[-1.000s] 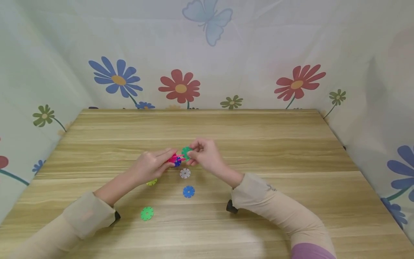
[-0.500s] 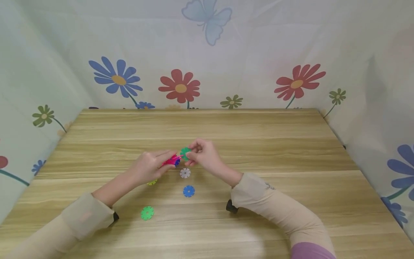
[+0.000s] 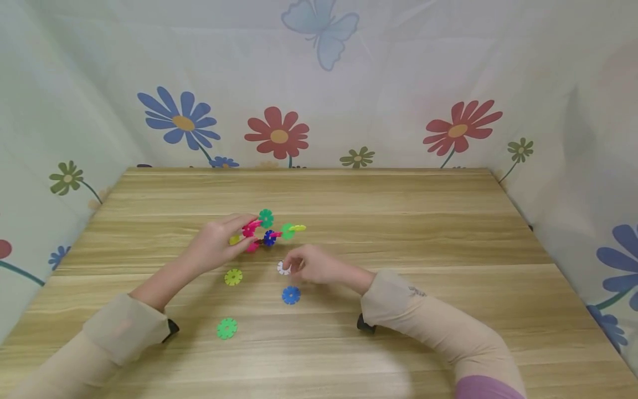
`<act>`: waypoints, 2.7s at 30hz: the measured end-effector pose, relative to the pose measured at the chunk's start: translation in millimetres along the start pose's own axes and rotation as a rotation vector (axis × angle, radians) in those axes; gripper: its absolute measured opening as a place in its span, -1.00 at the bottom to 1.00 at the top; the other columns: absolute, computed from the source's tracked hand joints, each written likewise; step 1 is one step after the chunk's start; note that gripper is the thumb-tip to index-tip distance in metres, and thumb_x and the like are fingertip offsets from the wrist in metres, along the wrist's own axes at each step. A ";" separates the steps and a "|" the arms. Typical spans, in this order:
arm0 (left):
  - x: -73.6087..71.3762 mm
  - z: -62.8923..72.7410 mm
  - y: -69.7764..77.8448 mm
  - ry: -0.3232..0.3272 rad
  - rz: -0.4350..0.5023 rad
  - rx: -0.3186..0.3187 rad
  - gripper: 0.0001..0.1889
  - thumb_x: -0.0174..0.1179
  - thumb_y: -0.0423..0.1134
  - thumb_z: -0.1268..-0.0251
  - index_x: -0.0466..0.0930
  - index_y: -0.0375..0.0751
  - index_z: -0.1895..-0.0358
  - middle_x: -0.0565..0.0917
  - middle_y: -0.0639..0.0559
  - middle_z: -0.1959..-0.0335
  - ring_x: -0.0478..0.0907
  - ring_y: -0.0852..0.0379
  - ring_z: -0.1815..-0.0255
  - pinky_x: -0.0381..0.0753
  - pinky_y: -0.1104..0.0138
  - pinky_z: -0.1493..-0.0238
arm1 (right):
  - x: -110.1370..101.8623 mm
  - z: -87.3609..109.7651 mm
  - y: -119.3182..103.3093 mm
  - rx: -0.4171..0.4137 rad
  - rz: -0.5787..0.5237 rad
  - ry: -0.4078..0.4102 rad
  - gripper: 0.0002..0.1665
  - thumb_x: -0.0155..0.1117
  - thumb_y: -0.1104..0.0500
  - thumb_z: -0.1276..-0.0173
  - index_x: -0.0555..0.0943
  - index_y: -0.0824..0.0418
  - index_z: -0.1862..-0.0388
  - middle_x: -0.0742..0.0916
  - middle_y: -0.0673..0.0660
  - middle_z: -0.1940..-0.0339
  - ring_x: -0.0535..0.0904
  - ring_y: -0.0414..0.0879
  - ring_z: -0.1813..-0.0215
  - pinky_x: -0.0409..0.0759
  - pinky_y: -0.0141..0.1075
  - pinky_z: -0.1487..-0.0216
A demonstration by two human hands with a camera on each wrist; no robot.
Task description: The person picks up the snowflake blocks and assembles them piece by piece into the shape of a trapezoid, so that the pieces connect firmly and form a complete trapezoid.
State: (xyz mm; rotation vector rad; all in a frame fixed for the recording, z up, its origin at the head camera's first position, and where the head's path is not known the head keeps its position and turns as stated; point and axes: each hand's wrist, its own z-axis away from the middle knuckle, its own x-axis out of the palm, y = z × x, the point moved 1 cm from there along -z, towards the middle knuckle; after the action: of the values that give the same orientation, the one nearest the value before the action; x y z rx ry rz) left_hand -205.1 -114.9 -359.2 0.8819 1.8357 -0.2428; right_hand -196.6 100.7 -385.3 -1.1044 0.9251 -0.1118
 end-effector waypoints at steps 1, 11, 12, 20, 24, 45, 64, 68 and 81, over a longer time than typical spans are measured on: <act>-0.1 -0.1 -0.2 0.004 0.005 0.002 -0.60 0.24 -0.21 -0.05 0.50 -0.26 0.00 0.62 -0.13 0.10 0.59 -0.01 0.13 0.57 0.23 0.16 | 2.5 0.4 0.9 -0.012 0.053 -0.030 -0.77 0.25 0.37 -0.07 0.55 0.38 0.24 0.66 0.22 0.31 0.55 -0.11 0.25 0.51 -0.46 0.21; 1.6 -0.3 -1.3 -0.005 0.008 0.002 -0.59 0.24 -0.24 -0.04 0.49 -0.23 -0.02 0.61 -0.12 0.08 0.59 0.00 0.14 0.58 0.23 0.17 | 15.9 -1.6 2.5 -0.098 0.361 -0.157 -0.71 0.35 0.26 0.05 0.60 0.23 0.26 0.58 0.07 0.36 0.39 -0.20 0.31 0.35 -0.52 0.28; 1.5 -0.3 -1.2 -0.005 0.009 0.003 -0.59 0.24 -0.24 -0.04 0.49 -0.22 -0.02 0.61 -0.12 0.08 0.59 0.00 0.13 0.58 0.23 0.16 | 16.5 -1.8 2.5 -0.101 0.378 -0.159 -0.71 0.35 0.26 0.05 0.60 0.21 0.27 0.56 0.05 0.38 0.37 -0.21 0.33 0.34 -0.52 0.30; 1.3 0.4 -0.4 -0.015 0.019 0.003 -0.58 0.25 -0.24 -0.04 0.49 -0.24 -0.02 0.60 -0.13 0.07 0.58 -0.02 0.10 0.57 0.22 0.13 | 19.1 -1.4 2.5 -0.044 0.422 -0.167 -0.77 0.39 0.18 0.05 0.54 0.11 0.39 0.45 -0.03 0.48 0.29 -0.23 0.39 0.26 -0.48 0.38; 0.7 0.6 0.3 -0.030 0.015 -0.003 -0.57 0.26 -0.23 -0.03 0.49 -0.24 -0.03 0.60 -0.13 0.05 0.56 -0.02 0.06 0.55 0.21 0.11 | 19.5 -0.8 2.3 -0.031 0.402 -0.157 -0.74 0.41 0.18 0.06 0.49 0.11 0.43 0.48 -0.03 0.50 0.31 -0.24 0.41 0.27 -0.48 0.39; 7.9 2.2 3.5 -0.058 0.003 0.095 -0.59 0.26 -0.25 -0.02 0.52 -0.26 -0.01 0.59 -0.16 0.04 0.57 -0.03 0.06 0.56 0.25 0.14 | -15.3 9.3 -5.5 -0.114 -0.290 0.150 -0.87 0.07 0.53 -0.15 0.38 0.43 0.32 0.51 0.25 0.42 0.57 0.27 0.39 0.59 -0.07 0.38; 8.9 1.7 9.8 -0.114 0.000 0.129 -0.58 0.24 -0.31 -0.04 0.50 -0.24 -0.05 0.56 -0.14 0.00 0.54 -0.02 0.01 0.54 0.23 0.08 | -32.5 10.9 -13.3 -0.122 -0.329 0.455 -0.92 0.06 0.52 -0.15 0.39 0.45 0.36 0.56 0.31 0.38 0.62 0.05 0.41 0.58 -0.28 0.41; 7.9 1.4 11.5 -0.129 0.009 0.122 -0.59 0.21 -0.30 -0.08 0.48 -0.24 -0.07 0.56 -0.14 -0.01 0.53 -0.02 -0.01 0.53 0.22 0.05 | -31.6 10.9 -12.6 -0.134 -0.288 0.466 -0.91 0.09 0.52 -0.13 0.41 0.44 0.37 0.56 0.31 0.38 0.61 0.02 0.39 0.56 -0.35 0.40; 9.5 1.4 11.6 -0.117 0.084 0.140 -0.56 0.19 -0.36 -0.09 0.42 -0.31 -0.11 0.55 -0.17 -0.02 0.51 -0.05 -0.02 0.50 0.19 0.01 | -28.2 8.8 -12.8 -0.256 -0.034 0.573 -0.91 0.23 0.44 -0.07 0.51 0.37 0.44 0.65 0.23 0.47 0.60 0.00 0.43 0.57 -0.45 0.42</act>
State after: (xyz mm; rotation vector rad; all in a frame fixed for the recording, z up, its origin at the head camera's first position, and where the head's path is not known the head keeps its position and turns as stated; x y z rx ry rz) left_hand -198.1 -103.1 -365.4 1.0183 1.6848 -0.3663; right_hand -204.0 115.1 -357.4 -1.3552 1.4617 -0.3591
